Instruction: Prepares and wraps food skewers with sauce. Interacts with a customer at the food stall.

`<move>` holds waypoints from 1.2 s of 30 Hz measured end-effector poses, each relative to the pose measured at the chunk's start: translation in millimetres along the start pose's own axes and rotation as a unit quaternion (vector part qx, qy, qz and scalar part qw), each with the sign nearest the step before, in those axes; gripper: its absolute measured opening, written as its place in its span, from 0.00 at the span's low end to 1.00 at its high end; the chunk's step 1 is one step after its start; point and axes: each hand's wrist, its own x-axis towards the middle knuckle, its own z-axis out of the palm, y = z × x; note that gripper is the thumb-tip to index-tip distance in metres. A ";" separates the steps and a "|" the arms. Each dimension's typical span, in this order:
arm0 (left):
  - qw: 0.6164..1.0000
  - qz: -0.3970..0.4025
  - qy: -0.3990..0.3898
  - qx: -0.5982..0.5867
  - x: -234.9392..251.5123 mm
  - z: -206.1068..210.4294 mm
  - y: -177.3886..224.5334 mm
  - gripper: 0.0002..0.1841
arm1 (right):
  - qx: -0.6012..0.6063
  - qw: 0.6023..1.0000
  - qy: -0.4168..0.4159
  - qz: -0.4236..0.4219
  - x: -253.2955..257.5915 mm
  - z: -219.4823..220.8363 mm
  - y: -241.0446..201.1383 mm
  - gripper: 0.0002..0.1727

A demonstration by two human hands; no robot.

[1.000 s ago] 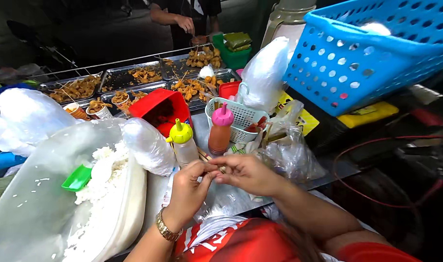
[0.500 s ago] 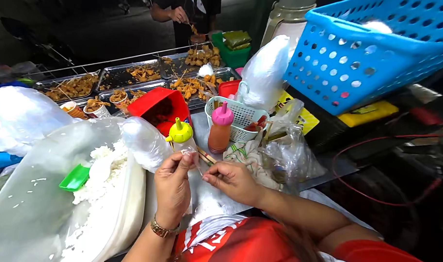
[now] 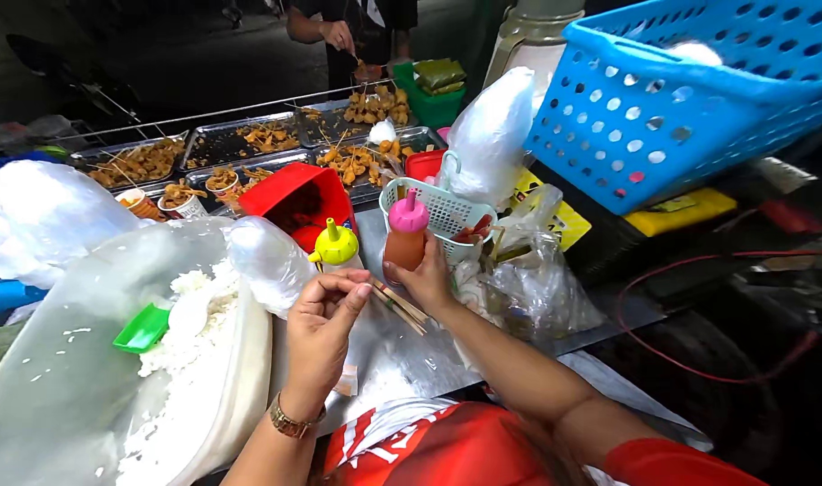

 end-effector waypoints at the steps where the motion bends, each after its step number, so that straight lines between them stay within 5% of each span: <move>1: 1.000 -0.014 0.005 -0.015 0.1 -0.2 1.8 0.05 | 0.009 1.000 0.010 -0.023 -1.5 -0.8 2.6 0.50; 6: 0.998 -0.061 0.002 0.010 1.6 0.8 2.2 0.06 | 0.064 0.973 0.074 -0.211 -18.5 -25.3 -5.2 0.46; 10: 0.996 -0.044 0.016 0.073 4.7 -2.1 -1.4 0.06 | -0.024 0.956 0.034 -0.291 -24.6 -72.1 -30.1 0.43; 15: 0.994 0.021 0.014 0.108 6.9 -9.4 -1.6 0.06 | -0.213 0.919 -0.017 -0.331 -22.2 -116.9 -40.1 0.38; 28: 0.922 0.156 -0.052 0.350 8.4 -17.2 4.6 0.11 | -0.322 0.848 -0.045 -0.418 -5.7 -144.4 -59.4 0.31; 36: 0.891 0.091 -0.126 0.427 3.9 -9.8 3.9 0.11 | -0.370 0.759 -0.094 -0.527 18.1 -154.7 -90.9 0.27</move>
